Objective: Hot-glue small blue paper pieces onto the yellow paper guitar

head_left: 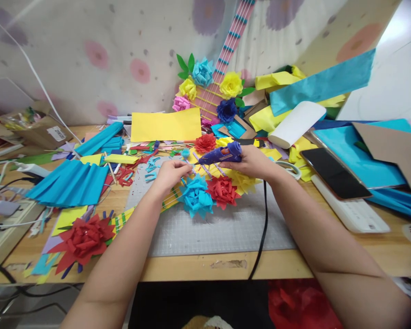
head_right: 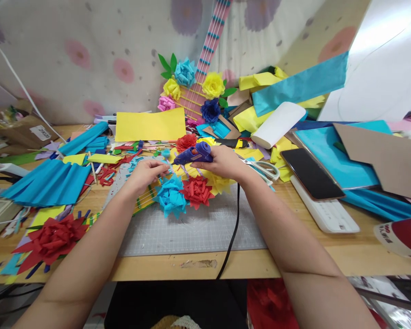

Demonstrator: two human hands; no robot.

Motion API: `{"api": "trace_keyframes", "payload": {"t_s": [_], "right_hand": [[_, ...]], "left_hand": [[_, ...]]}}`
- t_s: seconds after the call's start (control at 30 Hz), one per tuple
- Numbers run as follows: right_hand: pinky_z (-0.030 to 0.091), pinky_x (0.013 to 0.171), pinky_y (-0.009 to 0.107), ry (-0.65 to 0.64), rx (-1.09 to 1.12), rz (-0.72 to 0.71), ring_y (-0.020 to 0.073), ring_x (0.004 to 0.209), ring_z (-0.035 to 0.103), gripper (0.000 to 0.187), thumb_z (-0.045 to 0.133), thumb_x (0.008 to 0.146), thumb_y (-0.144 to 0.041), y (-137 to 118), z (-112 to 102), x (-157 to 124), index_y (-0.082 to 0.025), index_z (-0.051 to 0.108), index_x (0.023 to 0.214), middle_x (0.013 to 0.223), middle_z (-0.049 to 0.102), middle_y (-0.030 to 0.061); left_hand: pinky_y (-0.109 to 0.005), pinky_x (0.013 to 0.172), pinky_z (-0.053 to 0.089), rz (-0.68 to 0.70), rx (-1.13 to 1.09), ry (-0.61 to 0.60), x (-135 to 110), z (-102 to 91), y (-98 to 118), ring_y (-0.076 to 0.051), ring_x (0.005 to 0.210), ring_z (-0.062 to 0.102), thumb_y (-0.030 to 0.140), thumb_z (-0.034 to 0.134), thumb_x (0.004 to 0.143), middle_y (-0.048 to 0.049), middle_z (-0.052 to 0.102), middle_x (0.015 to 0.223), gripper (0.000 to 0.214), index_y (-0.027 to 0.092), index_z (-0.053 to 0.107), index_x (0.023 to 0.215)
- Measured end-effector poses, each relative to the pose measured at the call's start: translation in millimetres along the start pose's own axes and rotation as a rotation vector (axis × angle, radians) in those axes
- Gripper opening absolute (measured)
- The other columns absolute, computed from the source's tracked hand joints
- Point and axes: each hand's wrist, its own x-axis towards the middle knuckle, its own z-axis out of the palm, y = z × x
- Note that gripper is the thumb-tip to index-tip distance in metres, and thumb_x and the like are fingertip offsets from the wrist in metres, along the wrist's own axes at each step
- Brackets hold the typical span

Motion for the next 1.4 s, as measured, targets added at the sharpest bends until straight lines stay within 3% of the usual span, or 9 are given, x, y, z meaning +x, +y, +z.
{"api": "trace_keyframes", "payload": {"t_s": [0.4,0.9,1.17,1.4], "right_hand": [[0.044,0.069,0.029,-0.03,-0.004,0.009,0.023,0.08,0.065,0.046,0.059,0.075,-0.06,-0.9,-0.6,-0.7,-0.02,0.073,0.092,0.085,0.072,0.0055],[0.043,0.065,0.027,0.039,0.062,-0.023,0.0203,0.075,0.062,0.045,0.059,0.075,-0.06,2.4,-0.5,-1.1,-0.018,0.072,0.086,0.08,0.07,0.0043],[0.045,0.069,0.03,0.012,0.02,0.032,0.0228,0.079,0.063,0.047,0.059,0.074,-0.06,1.8,2.1,0.8,-0.018,0.072,0.09,0.085,0.071,0.0066],[0.045,0.063,0.031,0.177,0.095,0.054,0.021,0.07,0.061,0.046,0.063,0.072,-0.06,12.8,-6.4,0.0,-0.018,0.071,0.087,0.075,0.068,0.0049]], "left_hand": [[-0.021,0.045,0.028,-0.012,-0.051,-0.013,-2.0,0.4,3.4,-0.011,0.055,0.052,0.038,0.072,0.056,-0.0039,0.067,0.063,0.024,0.016,0.066,0.061],[-0.02,0.043,0.028,-0.014,-0.014,0.006,-0.7,-0.5,2.2,-0.012,0.056,0.055,0.04,0.074,0.055,-0.0039,0.067,0.062,0.026,0.016,0.067,0.062],[-0.021,0.043,0.03,0.0,-0.014,-0.013,-2.5,0.8,3.0,-0.013,0.056,0.056,0.041,0.075,0.055,-0.0045,0.068,0.063,0.027,0.016,0.067,0.063],[-0.021,0.046,0.035,-0.004,-0.048,0.021,-1.7,-5.5,6.8,-0.011,0.055,0.054,0.037,0.074,0.054,-0.0022,0.064,0.06,0.024,0.016,0.065,0.061]]}}
